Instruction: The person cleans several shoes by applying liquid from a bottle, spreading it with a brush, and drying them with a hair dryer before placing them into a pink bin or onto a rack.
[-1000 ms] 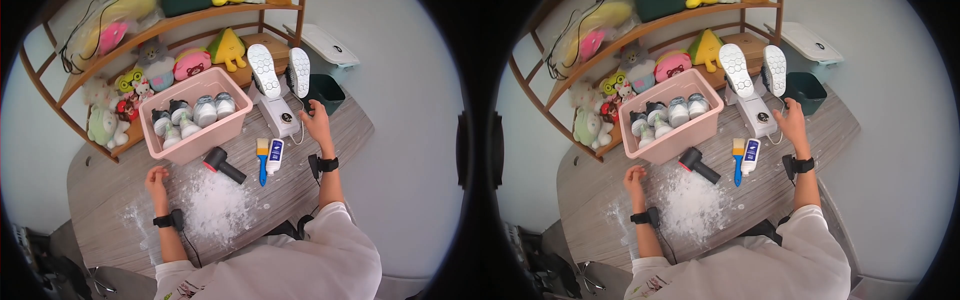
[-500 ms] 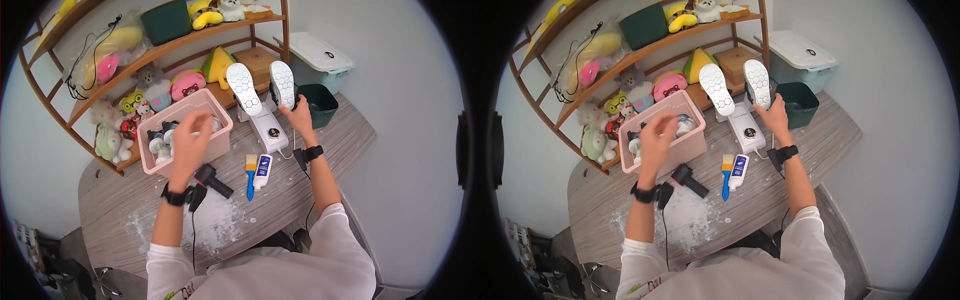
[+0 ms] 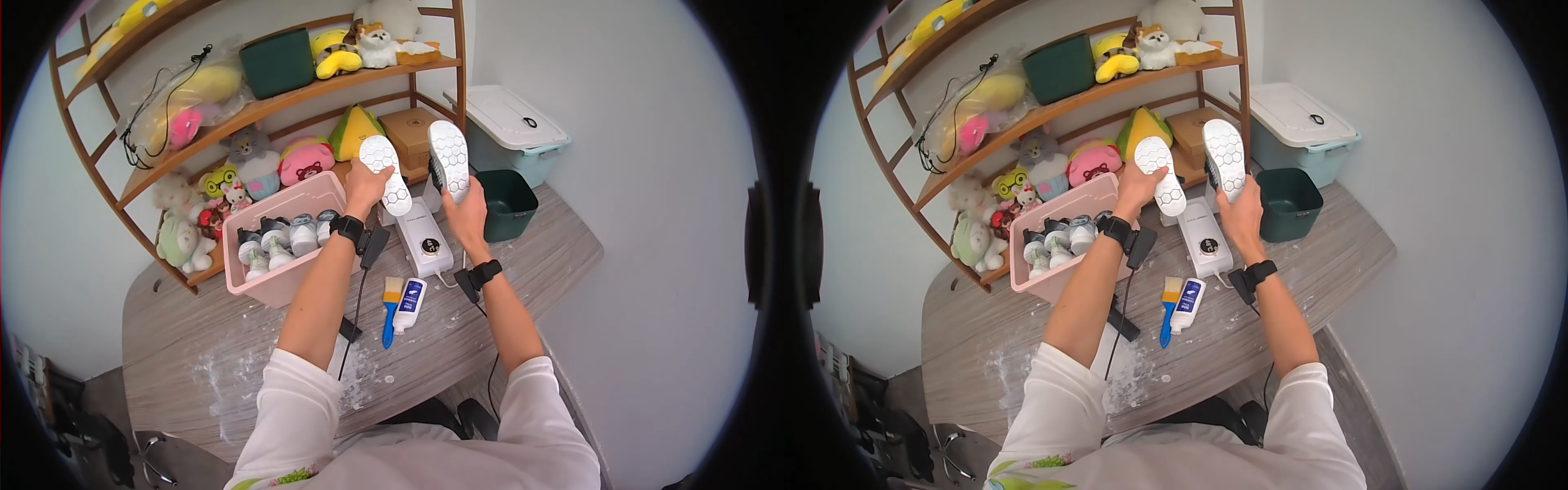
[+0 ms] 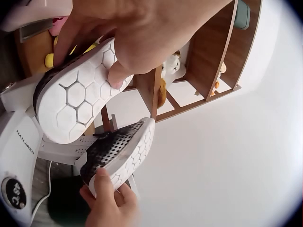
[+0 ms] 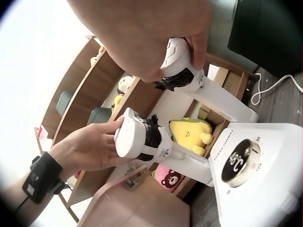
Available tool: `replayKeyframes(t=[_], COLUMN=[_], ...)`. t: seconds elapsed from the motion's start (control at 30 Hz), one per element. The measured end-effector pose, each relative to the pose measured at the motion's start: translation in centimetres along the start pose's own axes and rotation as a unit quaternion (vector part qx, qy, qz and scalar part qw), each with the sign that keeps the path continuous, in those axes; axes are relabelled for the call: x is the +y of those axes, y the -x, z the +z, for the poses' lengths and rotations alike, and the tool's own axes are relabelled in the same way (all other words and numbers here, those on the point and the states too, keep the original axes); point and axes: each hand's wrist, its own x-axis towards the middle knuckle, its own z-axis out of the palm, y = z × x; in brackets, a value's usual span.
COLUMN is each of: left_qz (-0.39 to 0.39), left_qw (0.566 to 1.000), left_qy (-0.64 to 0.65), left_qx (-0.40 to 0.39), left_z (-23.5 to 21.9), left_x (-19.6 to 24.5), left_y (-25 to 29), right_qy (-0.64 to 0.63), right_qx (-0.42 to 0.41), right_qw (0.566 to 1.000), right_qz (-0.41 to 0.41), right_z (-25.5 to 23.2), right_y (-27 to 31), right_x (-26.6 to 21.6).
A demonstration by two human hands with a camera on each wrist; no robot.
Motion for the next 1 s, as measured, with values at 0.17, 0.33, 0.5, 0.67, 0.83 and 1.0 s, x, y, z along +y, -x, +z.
replayKeyframes(t=[0.17,0.33,0.5,0.67,0.83,1.0], left_qz=[-0.053,-0.033,-0.116,-0.121,-0.110,-0.071], left_qw=[0.998,0.993,0.933,0.874,0.856,0.842], left_qy=[0.020,0.109,0.337,0.462,0.497,0.531], left_qx=[-0.003,0.026,-0.050,-0.091,-0.088,-0.065], left_z=[-1.4,-2.6,-6.7,-9.9,-13.3,-15.5], left_x=[0.7,1.5,4.4,2.8,1.0,-1.0], left_y=[-0.4,1.0,4.1,5.5,8.9,12.4], right_qy=[-0.051,-0.054,-0.105,-0.131,-0.356,-0.501], right_qx=[0.049,0.065,0.025,-0.045,-0.154,-0.230], right_qw=[0.995,0.991,0.992,0.981,0.919,0.833], right_qz=[-0.064,-0.099,-0.064,-0.138,-0.076,0.042], right_z=[-2.7,-4.4,-4.7,-3.9,-4.0,-2.2], right_y=[-0.4,0.1,0.6,2.1,2.8,4.3], right_x=[-3.7,-6.4,-8.8,-12.1,-14.4,-14.5])
